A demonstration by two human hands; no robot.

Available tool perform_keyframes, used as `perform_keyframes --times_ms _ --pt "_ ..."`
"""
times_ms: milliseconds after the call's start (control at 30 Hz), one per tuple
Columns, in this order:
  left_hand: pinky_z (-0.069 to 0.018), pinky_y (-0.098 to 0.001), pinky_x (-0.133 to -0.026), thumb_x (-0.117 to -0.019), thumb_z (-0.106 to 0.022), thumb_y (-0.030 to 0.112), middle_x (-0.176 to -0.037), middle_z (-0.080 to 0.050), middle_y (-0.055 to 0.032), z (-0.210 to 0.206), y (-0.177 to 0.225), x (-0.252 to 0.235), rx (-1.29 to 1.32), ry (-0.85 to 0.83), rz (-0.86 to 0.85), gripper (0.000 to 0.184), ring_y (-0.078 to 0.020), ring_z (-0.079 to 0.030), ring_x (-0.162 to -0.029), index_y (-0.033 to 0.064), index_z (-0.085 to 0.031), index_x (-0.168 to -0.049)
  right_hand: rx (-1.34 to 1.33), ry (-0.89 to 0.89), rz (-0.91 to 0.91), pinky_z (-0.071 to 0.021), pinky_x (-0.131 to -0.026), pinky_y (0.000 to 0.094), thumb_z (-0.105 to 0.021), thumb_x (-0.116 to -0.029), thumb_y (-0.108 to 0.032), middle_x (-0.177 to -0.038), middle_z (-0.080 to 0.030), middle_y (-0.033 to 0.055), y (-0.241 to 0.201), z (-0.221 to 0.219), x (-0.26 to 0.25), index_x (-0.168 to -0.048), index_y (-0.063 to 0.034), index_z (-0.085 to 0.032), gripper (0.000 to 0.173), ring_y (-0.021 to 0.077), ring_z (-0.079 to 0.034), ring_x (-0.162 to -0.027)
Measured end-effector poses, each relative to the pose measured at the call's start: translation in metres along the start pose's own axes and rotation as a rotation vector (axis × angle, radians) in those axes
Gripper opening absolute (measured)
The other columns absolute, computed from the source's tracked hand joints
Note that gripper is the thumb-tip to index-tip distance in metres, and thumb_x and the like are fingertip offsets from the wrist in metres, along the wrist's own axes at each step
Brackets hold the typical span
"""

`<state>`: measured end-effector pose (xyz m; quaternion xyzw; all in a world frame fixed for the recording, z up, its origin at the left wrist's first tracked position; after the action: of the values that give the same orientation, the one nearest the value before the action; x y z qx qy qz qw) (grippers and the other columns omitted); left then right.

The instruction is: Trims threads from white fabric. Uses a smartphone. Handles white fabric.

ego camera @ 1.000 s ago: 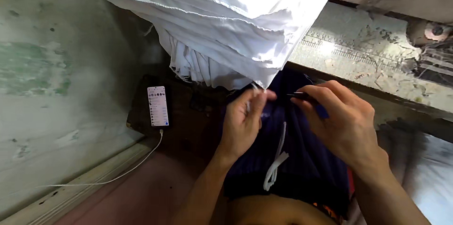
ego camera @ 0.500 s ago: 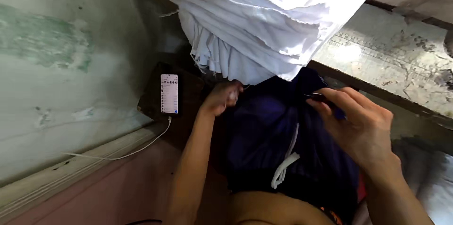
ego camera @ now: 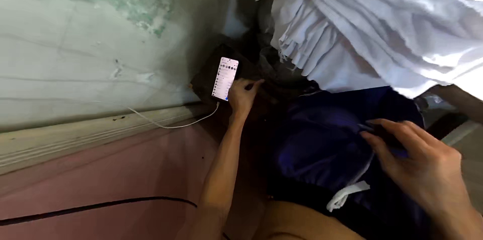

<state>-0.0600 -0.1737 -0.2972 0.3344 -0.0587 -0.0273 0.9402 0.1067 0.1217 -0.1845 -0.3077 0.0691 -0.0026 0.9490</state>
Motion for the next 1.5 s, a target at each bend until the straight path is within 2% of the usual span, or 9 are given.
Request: perform_keyframes --times_ms 100,233,633,767,867,1100,1200,1300,1500 --pt "-0.0395 -0.0665 -0.105 -0.0953 -0.07 0.044 -0.144 -0.052 -0.026 0.028 -0.037 -0.005 -0.181 0.118 0.037 0.054 -0.0477 -0.048 -0.133 0.0042 -0.065 -0.132 -0.035 -0.09 0.103 -0.0549 -0.063 0.0397 -0.057 -0.1023 -0.03 -0.086 -0.069 0.0171 -0.025 -0.027 -0.002 -0.11 -0.0023 -0.073 0.033 0.0293 -0.068 -0.073" --pt "-0.035 -0.0717 -0.105 -0.0903 -0.069 0.058 -0.155 -0.042 -0.0257 0.029 -0.085 -0.017 -0.279 0.098 0.228 0.087 -0.0484 -0.041 -0.14 0.0139 -0.038 -0.159 -0.029 -0.126 0.206 -0.0535 -0.061 0.0386 -0.055 -0.1033 -0.031 -0.084 -0.068 0.0135 -0.051 -0.046 -0.005 -0.11 -0.0049 -0.073 0.032 0.0281 -0.067 -0.071" --pt "-0.0412 -0.0689 -0.096 -0.0849 -0.078 0.05 -0.147 -0.049 -0.0262 0.028 -0.087 -0.028 -0.364 0.035 0.231 0.095 -0.0494 -0.048 -0.131 0.0166 -0.033 -0.161 -0.117 -0.139 0.134 -0.0528 -0.064 0.0338 -0.057 -0.1035 -0.033 -0.091 -0.069 0.0141 -0.053 -0.042 -0.016 -0.122 -0.0054 -0.07 0.035 0.0232 -0.066 -0.076" --pt "-0.0452 -0.0659 -0.1 -0.0753 -0.089 0.041 -0.142 -0.055 -0.0248 0.038 -0.082 -0.029 -0.261 0.013 0.331 0.113 -0.0465 -0.052 -0.13 0.0159 -0.023 -0.164 -0.47 -0.176 -0.022 -0.0522 -0.07 0.0194 -0.048 -0.1065 -0.02 -0.104 -0.067 0.0089 -0.064 -0.058 -0.028 -0.149 -0.0061 -0.05 0.045 0.0053 -0.06 -0.079" --pt "-0.0496 -0.0643 -0.094 -0.0781 -0.089 0.031 -0.145 -0.051 -0.0247 0.042 -0.052 -0.002 -0.023 -0.04 0.308 0.112 -0.0462 -0.055 -0.125 0.0157 -0.019 -0.164 -0.826 -0.183 -0.106 -0.0484 -0.07 0.0132 -0.044 -0.1059 -0.009 -0.104 -0.07 0.0032 -0.072 -0.08 -0.033 -0.141 -0.0058 -0.061 0.039 -0.0024 -0.057 -0.077" --pt "-0.0581 -0.0309 -0.089 -0.0747 -0.087 0.019 -0.138 -0.054 -0.0052 0.011 0.052 0.066 0.733 -0.197 0.381 0.1 -0.0118 -0.063 -0.113 0.0175 -0.029 -0.156 -1.074 -0.405 -0.539 -0.0479 -0.065 0.0202 -0.057 -0.1003 -0.034 -0.128 -0.06 0.0025 -0.055 -0.134 -0.026 -0.159 -0.0199 -0.041 0.062 0.0047 -0.058 -0.084" --pt "-0.0574 -0.0329 -0.094 -0.1003 -0.059 0.044 -0.139 -0.057 -0.0022 -0.003 0.073 0.081 0.952 -0.289 0.352 0.068 -0.0111 -0.064 -0.116 0.0164 -0.03 -0.155 -1.193 -0.437 -0.533 -0.0603 -0.079 0.0231 -0.068 -0.095 -0.029 -0.116 -0.07 -0.0016 -0.054 -0.133 -0.022 -0.145 -0.0153 -0.05 0.055 0.0056 -0.069 -0.095" --pt "-0.0482 -0.0428 -0.106 -0.0998 -0.01 0.072 -0.154 -0.047 -0.0042 0.004 0.087 0.085 1.103 -0.402 0.39 0.083 -0.0176 -0.052 -0.136 0.0181 -0.032 -0.159 -1.313 -0.429 -0.499 -0.0611 -0.088 0.0282 -0.069 -0.0889 -0.015 -0.121 -0.069 -0.0021 -0.049 -0.13 -0.016 -0.148 -0.0154 -0.038 0.066 0.0087 -0.07 -0.106" --pt "-0.0472 -0.0449 -0.107 -0.1014 -0.008 0.068 -0.155 -0.044 -0.0068 0.026 0.106 0.094 1.149 -0.379 0.329 0.081 -0.0211 -0.049 -0.138 0.0158 -0.033 -0.159 -1.301 -0.395 -0.345 -0.063 -0.083 0.024 -0.072 -0.0763 0.005 -0.124 -0.065 -0.0028 -0.052 -0.121 -0.013 -0.149 -0.0162 -0.023 0.09 0.0067 -0.07 -0.105"
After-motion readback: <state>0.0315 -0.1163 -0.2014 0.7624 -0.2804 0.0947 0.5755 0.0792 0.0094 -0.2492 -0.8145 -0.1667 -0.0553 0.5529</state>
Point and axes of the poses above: each hand's wrist, its own x-axis away from the middle knuckle, its own z-axis out of the back of the hand, y = z × x, the point moved 8 cm from there along -x, towards the middle knuckle
